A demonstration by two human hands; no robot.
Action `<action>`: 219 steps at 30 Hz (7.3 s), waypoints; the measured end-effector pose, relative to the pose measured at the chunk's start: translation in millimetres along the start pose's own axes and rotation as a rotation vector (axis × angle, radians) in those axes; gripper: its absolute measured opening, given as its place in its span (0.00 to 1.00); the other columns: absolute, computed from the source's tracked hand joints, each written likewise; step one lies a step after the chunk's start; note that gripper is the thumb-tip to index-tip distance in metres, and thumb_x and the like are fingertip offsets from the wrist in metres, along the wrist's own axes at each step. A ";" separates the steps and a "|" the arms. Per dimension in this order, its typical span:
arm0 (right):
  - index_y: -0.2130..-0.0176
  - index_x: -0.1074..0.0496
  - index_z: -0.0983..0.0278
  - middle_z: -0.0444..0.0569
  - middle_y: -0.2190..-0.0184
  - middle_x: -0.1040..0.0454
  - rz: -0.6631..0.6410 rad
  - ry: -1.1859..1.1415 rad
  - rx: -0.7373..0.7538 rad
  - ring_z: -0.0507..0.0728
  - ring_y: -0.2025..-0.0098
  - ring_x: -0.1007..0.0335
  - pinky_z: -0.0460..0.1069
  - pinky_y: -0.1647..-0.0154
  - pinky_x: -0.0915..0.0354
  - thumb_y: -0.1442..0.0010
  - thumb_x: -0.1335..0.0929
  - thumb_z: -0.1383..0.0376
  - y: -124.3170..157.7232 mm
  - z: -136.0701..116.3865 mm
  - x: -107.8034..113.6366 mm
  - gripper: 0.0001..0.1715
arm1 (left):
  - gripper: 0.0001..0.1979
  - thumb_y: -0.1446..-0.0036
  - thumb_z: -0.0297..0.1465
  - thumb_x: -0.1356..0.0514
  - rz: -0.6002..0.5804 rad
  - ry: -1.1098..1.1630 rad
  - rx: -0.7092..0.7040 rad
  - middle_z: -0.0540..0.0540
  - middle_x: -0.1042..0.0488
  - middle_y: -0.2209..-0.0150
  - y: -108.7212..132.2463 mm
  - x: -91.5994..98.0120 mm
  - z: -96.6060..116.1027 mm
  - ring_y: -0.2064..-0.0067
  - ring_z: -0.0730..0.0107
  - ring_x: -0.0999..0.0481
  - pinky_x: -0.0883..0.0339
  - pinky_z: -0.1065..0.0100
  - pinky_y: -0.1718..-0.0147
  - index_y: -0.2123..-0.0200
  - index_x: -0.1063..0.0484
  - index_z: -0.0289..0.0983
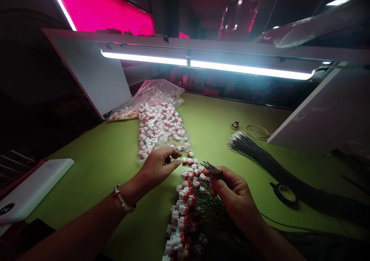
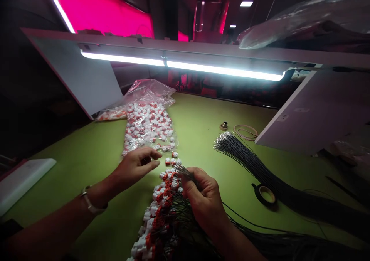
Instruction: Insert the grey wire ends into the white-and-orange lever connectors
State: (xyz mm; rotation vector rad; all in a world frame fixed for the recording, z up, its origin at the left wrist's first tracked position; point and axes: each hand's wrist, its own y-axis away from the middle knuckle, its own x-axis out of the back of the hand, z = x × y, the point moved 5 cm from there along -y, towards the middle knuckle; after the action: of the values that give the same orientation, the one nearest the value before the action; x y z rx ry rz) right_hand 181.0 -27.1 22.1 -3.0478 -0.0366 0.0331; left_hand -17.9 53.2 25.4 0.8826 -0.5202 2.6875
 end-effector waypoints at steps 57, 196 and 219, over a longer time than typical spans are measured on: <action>0.71 0.32 0.63 0.41 0.78 0.35 0.003 0.267 0.135 0.51 0.76 0.44 0.46 0.76 0.45 0.36 0.33 0.64 14.9 6.9 -8.4 0.12 | 0.12 0.50 0.30 0.28 -0.272 1.227 0.585 0.47 0.22 0.75 58.3 -61.9 20.0 0.78 0.71 0.23 0.32 0.74 0.80 0.62 0.22 0.36; 0.71 0.29 0.66 0.42 0.75 0.34 -0.090 -0.151 -0.135 0.51 0.72 0.44 0.45 0.71 0.43 0.39 0.28 0.60 12.1 6.4 -17.8 0.13 | 0.08 0.53 0.27 0.27 -0.194 1.157 0.485 0.48 0.21 0.69 54.2 -48.1 29.3 0.70 0.75 0.25 0.30 0.76 0.70 0.67 0.18 0.35; 0.72 0.29 0.65 0.41 0.77 0.35 -0.061 -0.246 -0.193 0.50 0.74 0.46 0.44 0.72 0.44 0.41 0.28 0.60 14.3 7.3 -18.3 0.13 | 0.09 0.51 0.30 0.28 -0.174 1.210 0.600 0.48 0.22 0.71 59.9 -53.8 28.3 0.73 0.75 0.26 0.30 0.74 0.73 0.65 0.20 0.36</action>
State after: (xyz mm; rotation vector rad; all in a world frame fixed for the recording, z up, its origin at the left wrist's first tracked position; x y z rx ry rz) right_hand 162.9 -41.0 13.8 -3.2125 -0.1594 0.4230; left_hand 17.4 -19.8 -1.3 -0.6472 0.6058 2.6055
